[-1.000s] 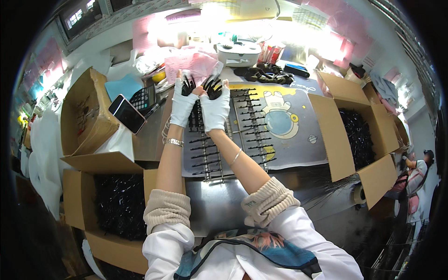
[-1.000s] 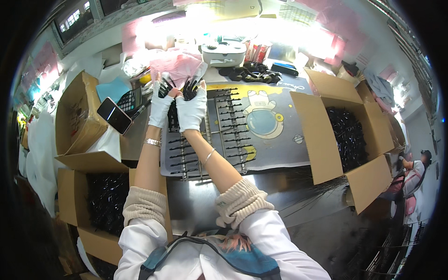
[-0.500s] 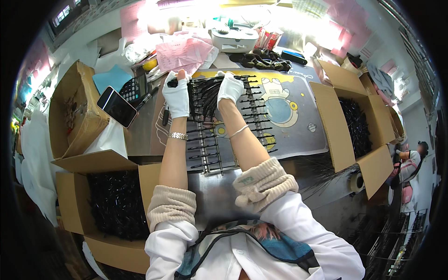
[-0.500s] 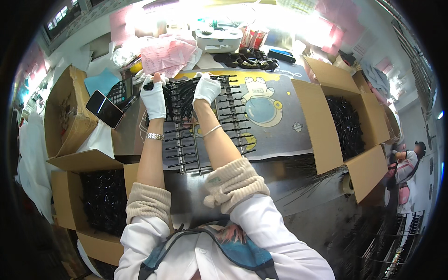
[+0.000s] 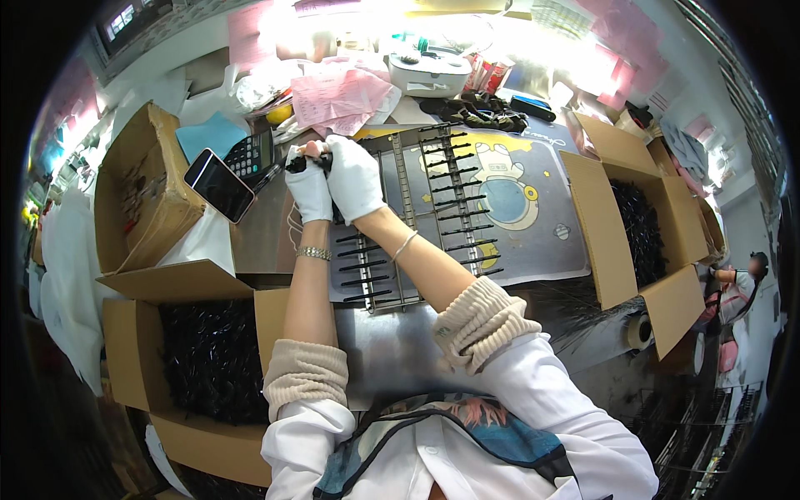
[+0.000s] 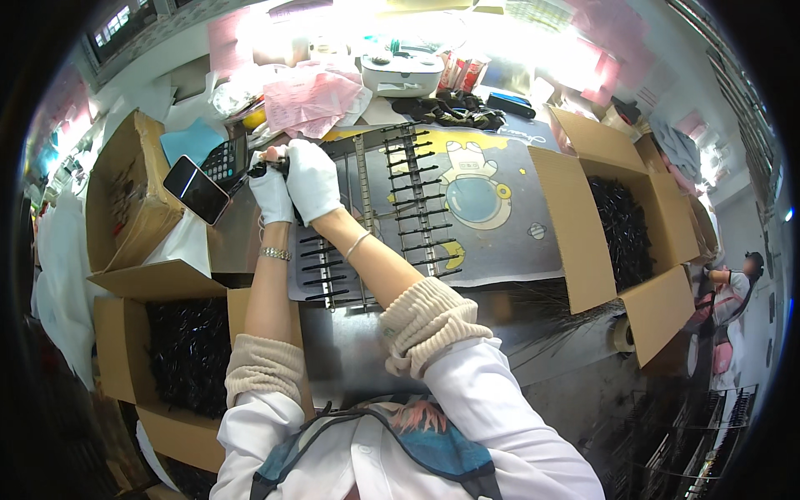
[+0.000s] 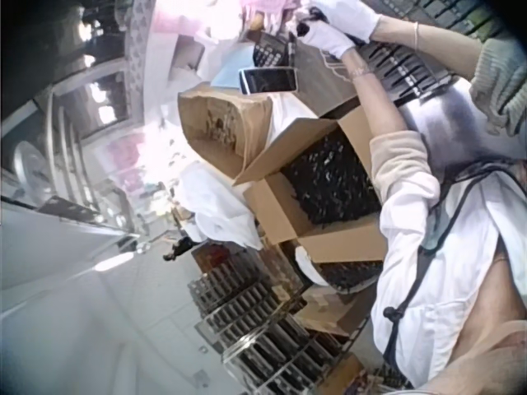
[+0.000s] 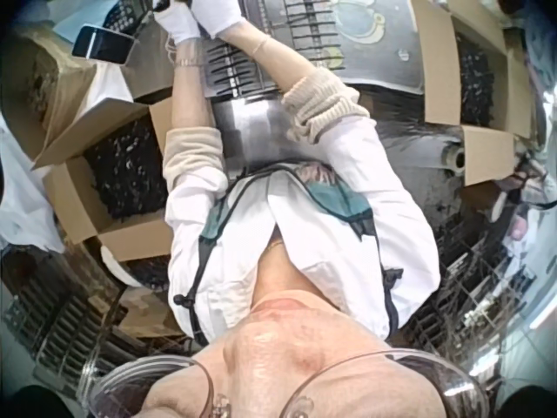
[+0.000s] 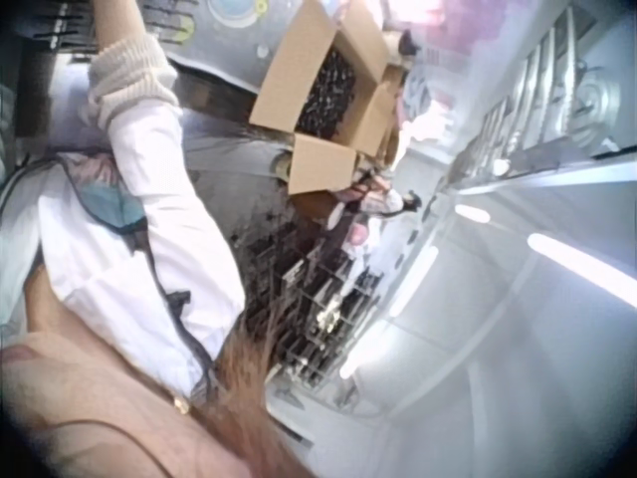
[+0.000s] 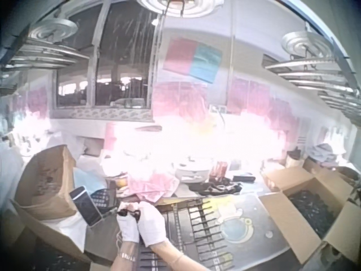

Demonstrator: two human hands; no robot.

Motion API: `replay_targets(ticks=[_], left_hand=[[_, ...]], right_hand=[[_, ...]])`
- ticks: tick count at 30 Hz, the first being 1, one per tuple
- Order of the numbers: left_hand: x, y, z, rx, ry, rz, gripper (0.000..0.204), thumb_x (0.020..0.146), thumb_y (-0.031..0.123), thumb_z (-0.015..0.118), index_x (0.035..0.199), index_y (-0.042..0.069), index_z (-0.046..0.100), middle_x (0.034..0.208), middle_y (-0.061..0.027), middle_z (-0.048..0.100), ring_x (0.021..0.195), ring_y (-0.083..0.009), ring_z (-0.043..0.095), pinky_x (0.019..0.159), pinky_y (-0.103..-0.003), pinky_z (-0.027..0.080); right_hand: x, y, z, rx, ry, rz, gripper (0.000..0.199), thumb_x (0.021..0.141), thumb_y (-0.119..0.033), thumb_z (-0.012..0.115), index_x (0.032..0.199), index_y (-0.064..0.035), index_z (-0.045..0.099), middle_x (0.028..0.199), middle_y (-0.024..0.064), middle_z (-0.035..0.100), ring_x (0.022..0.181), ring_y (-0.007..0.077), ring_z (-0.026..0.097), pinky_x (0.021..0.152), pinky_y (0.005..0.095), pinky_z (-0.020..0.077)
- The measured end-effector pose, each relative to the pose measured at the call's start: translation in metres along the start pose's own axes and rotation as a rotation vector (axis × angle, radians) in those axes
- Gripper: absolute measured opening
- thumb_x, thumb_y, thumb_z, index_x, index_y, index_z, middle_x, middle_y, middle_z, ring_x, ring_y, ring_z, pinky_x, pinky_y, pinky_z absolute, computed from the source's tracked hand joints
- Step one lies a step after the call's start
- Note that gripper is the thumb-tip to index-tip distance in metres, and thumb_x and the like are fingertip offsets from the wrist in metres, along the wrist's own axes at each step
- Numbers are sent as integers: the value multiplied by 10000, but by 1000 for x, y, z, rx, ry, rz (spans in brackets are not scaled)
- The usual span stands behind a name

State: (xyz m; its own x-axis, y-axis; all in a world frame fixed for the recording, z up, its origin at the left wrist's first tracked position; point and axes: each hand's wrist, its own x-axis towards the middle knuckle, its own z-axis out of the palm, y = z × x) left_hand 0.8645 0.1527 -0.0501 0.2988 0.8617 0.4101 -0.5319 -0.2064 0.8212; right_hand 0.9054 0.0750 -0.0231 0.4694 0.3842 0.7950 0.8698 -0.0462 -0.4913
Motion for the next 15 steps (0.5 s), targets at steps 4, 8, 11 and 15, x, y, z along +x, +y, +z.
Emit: replay_targets(ticks=[4, 8, 11, 15], left_hand=[[-2, 8, -7, -196, -127, -85, 231, 993, 226, 649, 859, 47, 591, 830, -3, 635, 764, -85, 571, 712, -242, 457], [1, 7, 17, 58, -120, -33, 226, 985, 192, 653, 821, 54, 580, 788, 29, 602, 730, -53, 499, 673, -224, 418], [3, 4, 37, 135, -123, 17, 259, 962, 197, 695, 800, 51, 555, 743, 45, 551, 699, -43, 466, 638, -223, 414], [4, 5, 43, 165, -67, -9, 275, 968, 194, 686, 797, 40, 536, 729, 36, 570, 674, -48, 474, 625, -232, 420]], right_hand=[[-15, -3, -13, -58, -99, -4, 238, 753, 34, 659, 960, -76, 618, 897, 125, 660, 827, 319, 664, 736, 386, 541], [-8, 23, -16, -63, -55, 379, 217, 925, -161, 645, 1076, -22, 574, 798, 228, 674, 734, 426, 667, 649, 478, 532], [14, 61, -10, 355, 356, 801, 204, 993, -160, 558, 1106, 8, 526, 741, 132, 657, 583, 264, 676, 548, 372, 533], [25, 98, -13, 586, 482, 1026, 212, 995, -220, 551, 1083, -29, 521, 628, 75, 566, 519, 229, 608, 528, 371, 533]])
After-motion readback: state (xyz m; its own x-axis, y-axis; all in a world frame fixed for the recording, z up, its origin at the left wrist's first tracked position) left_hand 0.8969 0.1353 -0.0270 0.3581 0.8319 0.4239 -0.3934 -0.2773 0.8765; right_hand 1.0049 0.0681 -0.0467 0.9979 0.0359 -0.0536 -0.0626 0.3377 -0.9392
